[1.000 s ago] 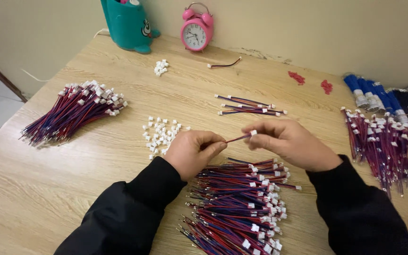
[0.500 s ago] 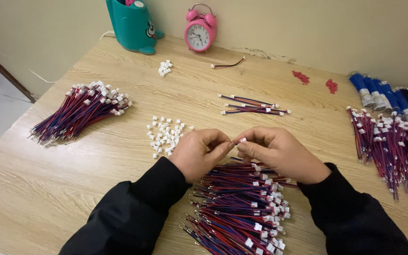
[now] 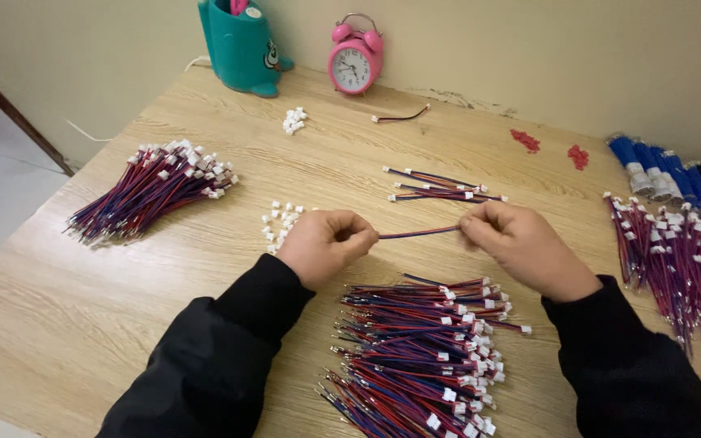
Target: Assembling small white plastic connectors onto the ends of multi-colored wire bundles
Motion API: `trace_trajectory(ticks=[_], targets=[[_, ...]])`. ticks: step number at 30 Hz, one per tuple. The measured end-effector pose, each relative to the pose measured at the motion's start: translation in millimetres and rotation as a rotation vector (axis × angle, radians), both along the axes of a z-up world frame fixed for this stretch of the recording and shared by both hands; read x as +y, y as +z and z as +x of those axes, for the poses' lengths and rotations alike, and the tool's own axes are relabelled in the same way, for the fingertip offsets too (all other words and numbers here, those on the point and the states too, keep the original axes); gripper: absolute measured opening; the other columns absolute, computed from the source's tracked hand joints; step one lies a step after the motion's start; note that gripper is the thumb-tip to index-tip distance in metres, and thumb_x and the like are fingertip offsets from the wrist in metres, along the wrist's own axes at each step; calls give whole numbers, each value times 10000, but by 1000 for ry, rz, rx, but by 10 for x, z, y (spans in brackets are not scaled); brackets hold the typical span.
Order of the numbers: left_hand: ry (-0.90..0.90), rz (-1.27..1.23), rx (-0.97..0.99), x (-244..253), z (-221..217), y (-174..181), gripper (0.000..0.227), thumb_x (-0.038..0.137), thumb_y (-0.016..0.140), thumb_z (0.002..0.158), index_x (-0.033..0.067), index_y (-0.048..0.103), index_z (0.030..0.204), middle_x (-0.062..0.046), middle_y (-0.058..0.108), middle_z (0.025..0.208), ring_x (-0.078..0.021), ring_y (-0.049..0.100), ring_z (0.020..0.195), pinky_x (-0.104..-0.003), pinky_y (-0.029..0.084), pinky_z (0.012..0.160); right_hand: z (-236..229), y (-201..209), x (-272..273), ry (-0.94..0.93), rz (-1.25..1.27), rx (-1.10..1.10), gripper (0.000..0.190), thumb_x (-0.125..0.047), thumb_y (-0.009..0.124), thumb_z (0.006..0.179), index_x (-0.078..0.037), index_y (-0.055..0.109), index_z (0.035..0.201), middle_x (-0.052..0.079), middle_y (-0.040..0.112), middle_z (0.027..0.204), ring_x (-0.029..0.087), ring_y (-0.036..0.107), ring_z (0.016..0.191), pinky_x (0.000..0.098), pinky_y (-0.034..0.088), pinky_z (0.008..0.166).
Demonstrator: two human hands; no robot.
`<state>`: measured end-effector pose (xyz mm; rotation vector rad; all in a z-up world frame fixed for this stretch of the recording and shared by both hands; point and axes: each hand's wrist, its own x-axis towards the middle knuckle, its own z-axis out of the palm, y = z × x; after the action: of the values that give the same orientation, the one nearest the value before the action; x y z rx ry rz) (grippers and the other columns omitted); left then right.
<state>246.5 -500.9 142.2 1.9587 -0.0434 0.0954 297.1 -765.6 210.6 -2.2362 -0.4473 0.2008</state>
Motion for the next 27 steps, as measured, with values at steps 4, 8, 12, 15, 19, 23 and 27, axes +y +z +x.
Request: trace_trajectory(ticks=[4, 8, 12, 15, 19, 23, 27], targets=[[-11, 240, -57, -49, -72, 174, 180, 278, 672, 837, 161, 762, 940, -74, 755, 818, -271, 727, 855, -364, 556, 734, -113, 79, 184, 253, -149, -620, 267, -189, 651, 912, -86, 651, 1158, 110, 657, 1110, 309, 622, 1104, 414, 464, 957], [-19, 300, -77, -153, -140, 222, 164, 289, 659, 858, 183, 757, 934, -23, 761, 805, -239, 736, 851, -335, 565, 748, -207, -44, 488, 349, -146, -520, 205, -293, 638, 921, -175, 713, 1071, 31, 692, 1045, 242, 658, 1040, 381, 489, 918], [-16, 120, -92, -158, -48, 27, 152, 261, 661, 887, 165, 745, 969, -43, 756, 809, -205, 724, 848, -326, 560, 760, -177, -116, 574, 266, -72, -195, 172, -237, 614, 921, -119, 737, 923, 99, 722, 797, 245, 690, 760, 368, 540, 744], [-25, -150, -53, -159, 12, -112, 169, 219, 684, 890, 103, 738, 999, -63, 746, 795, -147, 675, 798, -292, 544, 757, -146, -135, 560, 191, 49, -70, 172, -193, 609, 918, -79, 737, 900, 80, 684, 691, 166, 638, 587, 317, 531, 620], [-25, -263, -43, -168, 1, -91, 162, 207, 728, 864, 88, 742, 973, -68, 744, 780, -116, 659, 760, -265, 541, 725, -151, -148, 546, 171, 101, -58, 161, -184, 624, 919, -74, 738, 891, 63, 683, 664, 134, 596, 546, 282, 511, 572], [-5, -262, -54, -187, 5, -113, 141, 195, 721, 869, 92, 743, 964, -61, 739, 771, -108, 649, 755, -265, 540, 714, -170, -157, 539, 173, 115, -64, 157, -184, 632, 917, -72, 738, 886, 65, 679, 662, 136, 592, 541, 280, 507, 557], [55, -244, -112, -238, -30, -59, 111, 178, 717, 857, 101, 745, 931, -48, 716, 730, -107, 622, 716, -261, 529, 692, -155, -173, 566, 136, 175, -28, 186, -185, 627, 931, -42, 734, 882, 73, 629, 592, 131, 558, 509, 268, 469, 518]])
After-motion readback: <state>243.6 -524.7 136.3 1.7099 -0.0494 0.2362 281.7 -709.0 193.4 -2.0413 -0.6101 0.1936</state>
